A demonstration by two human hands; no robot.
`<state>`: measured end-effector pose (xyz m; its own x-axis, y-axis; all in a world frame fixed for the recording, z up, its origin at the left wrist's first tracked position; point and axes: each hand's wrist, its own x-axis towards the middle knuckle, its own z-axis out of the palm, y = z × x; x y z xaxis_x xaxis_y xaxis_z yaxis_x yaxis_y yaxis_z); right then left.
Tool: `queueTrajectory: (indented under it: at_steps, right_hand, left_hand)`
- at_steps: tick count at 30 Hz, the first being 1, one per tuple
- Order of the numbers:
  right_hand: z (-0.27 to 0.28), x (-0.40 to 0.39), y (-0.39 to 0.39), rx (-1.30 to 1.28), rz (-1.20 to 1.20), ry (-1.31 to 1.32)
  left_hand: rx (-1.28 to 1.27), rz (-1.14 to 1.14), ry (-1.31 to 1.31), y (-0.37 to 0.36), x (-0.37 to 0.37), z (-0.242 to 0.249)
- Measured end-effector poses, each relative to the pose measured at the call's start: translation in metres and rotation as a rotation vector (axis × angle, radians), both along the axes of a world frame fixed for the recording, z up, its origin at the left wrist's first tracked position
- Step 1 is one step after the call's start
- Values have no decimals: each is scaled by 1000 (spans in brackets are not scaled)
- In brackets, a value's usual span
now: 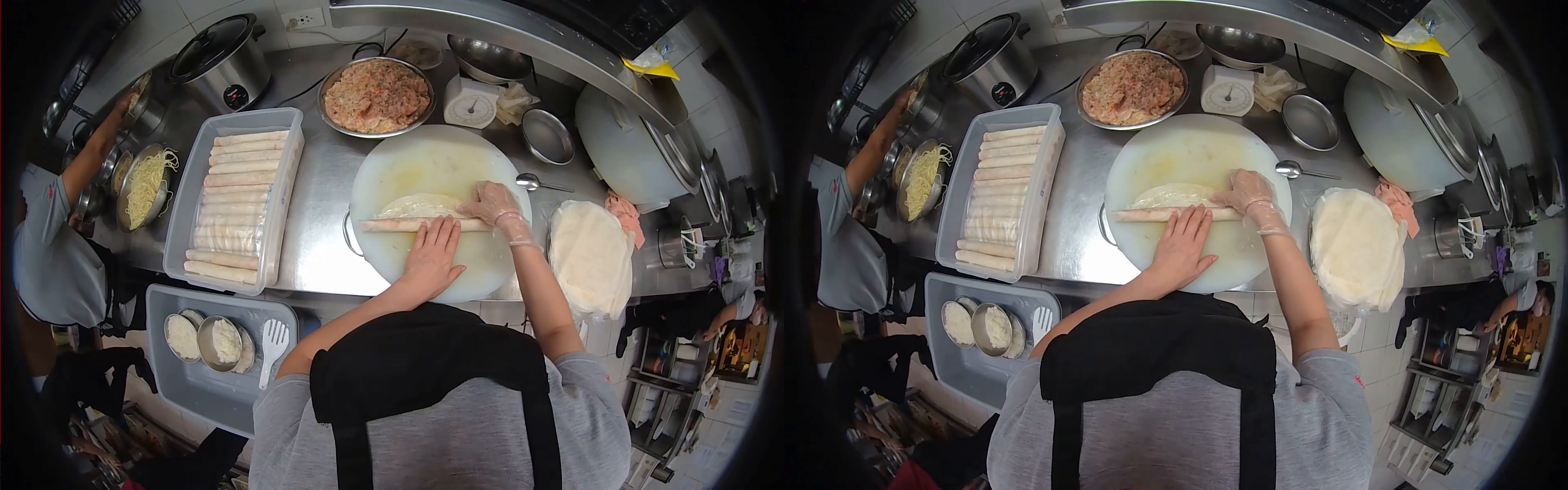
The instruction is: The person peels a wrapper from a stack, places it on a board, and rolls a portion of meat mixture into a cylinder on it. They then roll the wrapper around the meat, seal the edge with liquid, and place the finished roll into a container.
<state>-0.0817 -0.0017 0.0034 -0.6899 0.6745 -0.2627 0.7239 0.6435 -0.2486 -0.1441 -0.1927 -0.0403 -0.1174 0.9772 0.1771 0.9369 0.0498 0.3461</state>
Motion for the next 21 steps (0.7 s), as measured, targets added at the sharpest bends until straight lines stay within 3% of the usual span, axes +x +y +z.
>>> queueTrajectory:
  at_steps: [4, 6, 10, 13, 15, 17, 21]
  right_hand:
    - [4, -2, 16, 35, -87, -96]
    - [-5, 4, 17, 31, 60, -55]
    - [-6, 12, 23, 77, 29, -90]
    - [10, 14, 26, -111, 1, -131]
    - [14, 19, 24, -1, 90, -283]
    - [18, 26, 53, 97, 12, -216]
    - [61, 41, 134, 194, -370, 77]
  left_hand:
    - [-10, 1, -20, 0, 0, 3]
    - [-5, -2, -24, 0, 0, 3]
    - [-2, 5, -23, -1, 1, 3]
    - [-14, -3, -15, -1, 0, 4]
    - [-13, -4, -31, -3, 0, 4]
    - [-1, -13, -48, -2, 0, 4]
    - [7, 1, -41, -1, 1, 4]
